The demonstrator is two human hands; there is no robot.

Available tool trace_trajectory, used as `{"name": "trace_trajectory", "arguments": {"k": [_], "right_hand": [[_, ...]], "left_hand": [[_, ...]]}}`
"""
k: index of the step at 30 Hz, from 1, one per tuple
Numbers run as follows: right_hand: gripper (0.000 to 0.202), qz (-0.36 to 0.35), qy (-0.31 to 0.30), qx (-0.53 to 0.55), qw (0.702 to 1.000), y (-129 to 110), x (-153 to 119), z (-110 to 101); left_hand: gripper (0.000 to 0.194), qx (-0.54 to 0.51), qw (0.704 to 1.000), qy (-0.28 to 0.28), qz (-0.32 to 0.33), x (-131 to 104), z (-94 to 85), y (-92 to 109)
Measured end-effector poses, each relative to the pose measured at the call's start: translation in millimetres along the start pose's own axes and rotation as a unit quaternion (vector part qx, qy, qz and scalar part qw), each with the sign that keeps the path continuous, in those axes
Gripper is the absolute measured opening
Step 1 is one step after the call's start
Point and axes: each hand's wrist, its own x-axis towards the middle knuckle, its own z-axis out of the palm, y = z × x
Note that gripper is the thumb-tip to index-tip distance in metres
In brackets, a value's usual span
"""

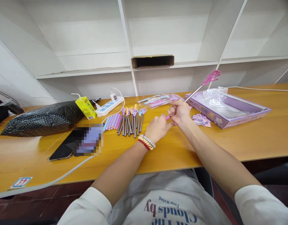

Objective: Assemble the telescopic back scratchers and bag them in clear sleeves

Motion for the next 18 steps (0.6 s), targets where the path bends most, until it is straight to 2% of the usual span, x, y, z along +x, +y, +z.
{"name": "trace_trajectory", "arguments": {"k": [5, 7, 10, 13, 16, 18], "right_hand": [[0.053, 0.005, -0.039, -0.009, 0.999, 0.4, 2.1, -7.4], [0.053, 0.003, -0.041, -0.007, 0.999, 1.9, 3.9, -9.8], [0.05, 0.003, -0.027, 0.001, 1.0, 4.4, 8.2, -12.4], [0.046, 0.001, 0.002, 0.008, 1.0, 7.0, 11.9, -13.8], [0.044, 0.009, 0.014, 0.008, 1.0, 10.4, 12.8, -14.0], [0.042, 0.02, 0.014, 0.008, 1.0, 13.2, 11.8, -13.3]], "left_hand": [[0.054, -0.043, 0.998, -0.026, 0.032, 3.5, 5.0, -6.8], [0.054, -0.043, 0.998, -0.016, 0.039, 1.3, 5.9, -7.4], [0.051, -0.021, 0.997, 0.026, 0.072, -3.3, 7.2, -4.2], [0.036, 0.016, 0.992, 0.058, 0.107, -6.3, 9.6, 1.2], [0.027, 0.036, 0.993, 0.049, 0.103, -7.2, 11.2, 3.7], [0.028, 0.042, 0.995, 0.031, 0.083, -7.0, 10.7, 3.1]]}}
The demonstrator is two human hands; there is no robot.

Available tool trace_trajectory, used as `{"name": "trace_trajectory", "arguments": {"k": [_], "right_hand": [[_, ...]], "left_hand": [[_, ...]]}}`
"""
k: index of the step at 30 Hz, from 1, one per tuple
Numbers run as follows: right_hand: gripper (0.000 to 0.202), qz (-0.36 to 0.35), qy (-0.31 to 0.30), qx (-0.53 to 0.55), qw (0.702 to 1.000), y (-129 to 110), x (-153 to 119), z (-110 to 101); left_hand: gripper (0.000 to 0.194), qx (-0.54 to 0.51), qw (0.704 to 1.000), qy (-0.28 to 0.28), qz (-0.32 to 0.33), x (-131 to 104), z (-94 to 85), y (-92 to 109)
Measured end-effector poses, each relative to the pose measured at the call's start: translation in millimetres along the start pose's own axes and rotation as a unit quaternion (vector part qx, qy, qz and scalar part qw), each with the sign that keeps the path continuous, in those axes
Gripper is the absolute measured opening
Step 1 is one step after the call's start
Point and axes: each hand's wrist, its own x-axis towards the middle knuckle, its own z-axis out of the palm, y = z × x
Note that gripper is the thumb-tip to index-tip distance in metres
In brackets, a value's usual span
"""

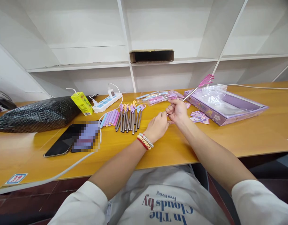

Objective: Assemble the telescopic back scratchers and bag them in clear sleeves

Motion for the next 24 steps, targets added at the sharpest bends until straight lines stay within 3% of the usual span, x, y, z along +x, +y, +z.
{"name": "trace_trajectory", "arguments": {"k": [7, 24], "right_hand": [[0.042, -0.001, 0.014, -0.028, 1.0, 1.7, -4.9, 4.7], [0.041, -0.008, -0.012, -0.026, 1.0, -6.8, -3.0, 4.0]], "left_hand": [[0.045, -0.006, 0.997, -0.046, -0.057, 2.9, -5.4, -0.8], [0.065, -0.057, 0.991, -0.07, -0.1, 10.5, -2.2, -12.0]]}}
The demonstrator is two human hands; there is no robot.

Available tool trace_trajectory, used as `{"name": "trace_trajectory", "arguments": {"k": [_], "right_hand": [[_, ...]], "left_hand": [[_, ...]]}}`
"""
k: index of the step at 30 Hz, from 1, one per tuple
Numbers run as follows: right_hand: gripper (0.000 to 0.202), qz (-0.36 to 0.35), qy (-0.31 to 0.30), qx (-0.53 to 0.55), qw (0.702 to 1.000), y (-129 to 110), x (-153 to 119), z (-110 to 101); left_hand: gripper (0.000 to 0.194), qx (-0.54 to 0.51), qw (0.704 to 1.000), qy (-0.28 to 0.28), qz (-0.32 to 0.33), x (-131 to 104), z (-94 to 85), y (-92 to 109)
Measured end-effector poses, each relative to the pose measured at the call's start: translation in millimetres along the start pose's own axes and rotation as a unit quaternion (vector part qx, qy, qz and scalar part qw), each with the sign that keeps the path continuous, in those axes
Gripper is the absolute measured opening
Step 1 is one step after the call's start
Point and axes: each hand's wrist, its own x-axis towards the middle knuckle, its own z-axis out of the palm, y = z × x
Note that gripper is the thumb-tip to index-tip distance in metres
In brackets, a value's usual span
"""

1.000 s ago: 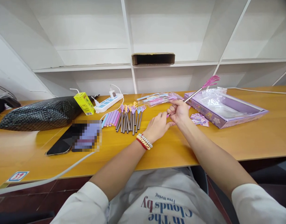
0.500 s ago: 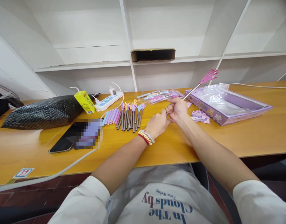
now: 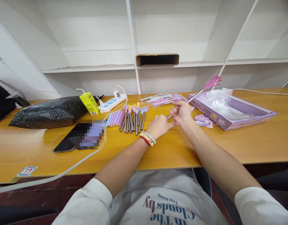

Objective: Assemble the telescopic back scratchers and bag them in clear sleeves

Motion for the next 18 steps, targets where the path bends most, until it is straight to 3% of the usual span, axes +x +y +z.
{"name": "trace_trajectory", "arguments": {"k": [3, 9, 18], "right_hand": [[0.045, -0.019, -0.016, -0.005, 1.0, -4.6, 0.8, -1.9], [0.045, -0.033, -0.017, -0.001, 0.999, -6.0, 6.1, -9.3], [0.042, 0.017, -0.001, 0.002, 1.0, 2.1, 0.1, -0.9]], "left_hand": [[0.063, -0.018, 1.0, 0.01, 0.013, -4.7, 0.6, 4.6], [0.047, -0.035, 0.991, 0.09, 0.087, -9.9, 9.0, 10.2], [0.05, 0.05, 0.998, 0.019, 0.041, -7.2, 4.1, 7.1]]}}
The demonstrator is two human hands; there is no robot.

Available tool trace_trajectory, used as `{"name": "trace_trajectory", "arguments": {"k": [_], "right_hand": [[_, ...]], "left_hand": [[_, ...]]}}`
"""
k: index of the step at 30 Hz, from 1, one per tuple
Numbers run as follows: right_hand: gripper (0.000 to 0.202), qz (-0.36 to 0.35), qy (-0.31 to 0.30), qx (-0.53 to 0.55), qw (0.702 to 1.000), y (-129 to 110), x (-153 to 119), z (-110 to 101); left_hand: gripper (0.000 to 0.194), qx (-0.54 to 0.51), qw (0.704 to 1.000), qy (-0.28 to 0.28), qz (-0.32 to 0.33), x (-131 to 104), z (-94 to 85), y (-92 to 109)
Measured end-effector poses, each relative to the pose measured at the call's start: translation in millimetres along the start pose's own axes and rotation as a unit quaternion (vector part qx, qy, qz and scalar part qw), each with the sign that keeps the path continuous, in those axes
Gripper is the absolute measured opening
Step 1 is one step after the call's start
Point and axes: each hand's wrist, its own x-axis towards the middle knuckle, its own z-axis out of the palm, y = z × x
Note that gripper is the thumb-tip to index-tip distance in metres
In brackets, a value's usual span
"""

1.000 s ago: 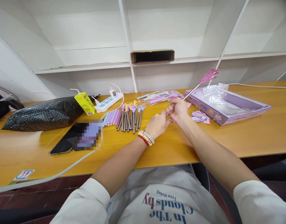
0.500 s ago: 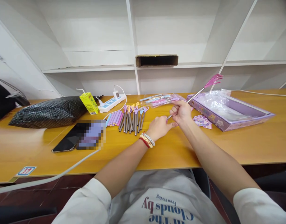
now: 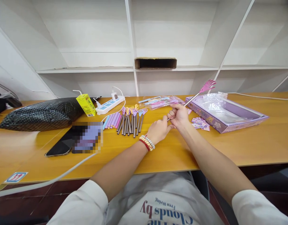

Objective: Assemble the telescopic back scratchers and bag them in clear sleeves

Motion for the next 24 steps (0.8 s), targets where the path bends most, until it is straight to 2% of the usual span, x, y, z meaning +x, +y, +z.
{"name": "trace_trajectory", "arguments": {"k": [3, 7, 9, 11, 13, 16, 22, 24], "right_hand": [[0.041, 0.0, -0.003, -0.002, 1.0, -5.4, -0.7, 1.6], [0.042, -0.01, -0.041, 0.008, 0.999, -15.4, 0.9, -1.1], [0.041, -0.003, -0.067, 0.017, 0.998, -20.1, 2.7, -4.2], [0.041, 0.005, -0.098, 0.016, 0.995, -24.5, 4.6, -7.7], [0.043, 0.005, -0.128, 0.003, 0.992, -28.5, 6.1, -11.3], [0.047, -0.009, -0.142, -0.031, 0.989, -33.7, 6.6, -16.0], [0.049, -0.027, -0.15, -0.031, 0.988, -37.7, 5.9, -22.4], [0.05, -0.036, -0.142, -0.032, 0.989, -37.7, 5.7, -23.5]], "left_hand": [[0.058, -0.01, 1.0, 0.01, -0.018, 0.3, -3.8, 1.6], [0.067, -0.066, 0.997, 0.009, -0.029, 2.3, -12.2, 3.6], [0.066, -0.114, 0.993, -0.007, -0.023, 3.3, -18.2, 4.2], [0.063, -0.191, 0.981, -0.046, -0.005, 3.4, -25.1, 4.2], [0.062, -0.301, 0.947, -0.114, -0.004, 2.1, -32.0, 3.4], [0.058, -0.446, 0.868, -0.213, -0.041, -0.6, -39.3, 0.9], [0.063, -0.568, 0.76, -0.306, -0.081, 2.2, -43.0, -6.7], [0.065, -0.586, 0.735, -0.331, -0.081, 3.5, -44.7, -8.7]]}}
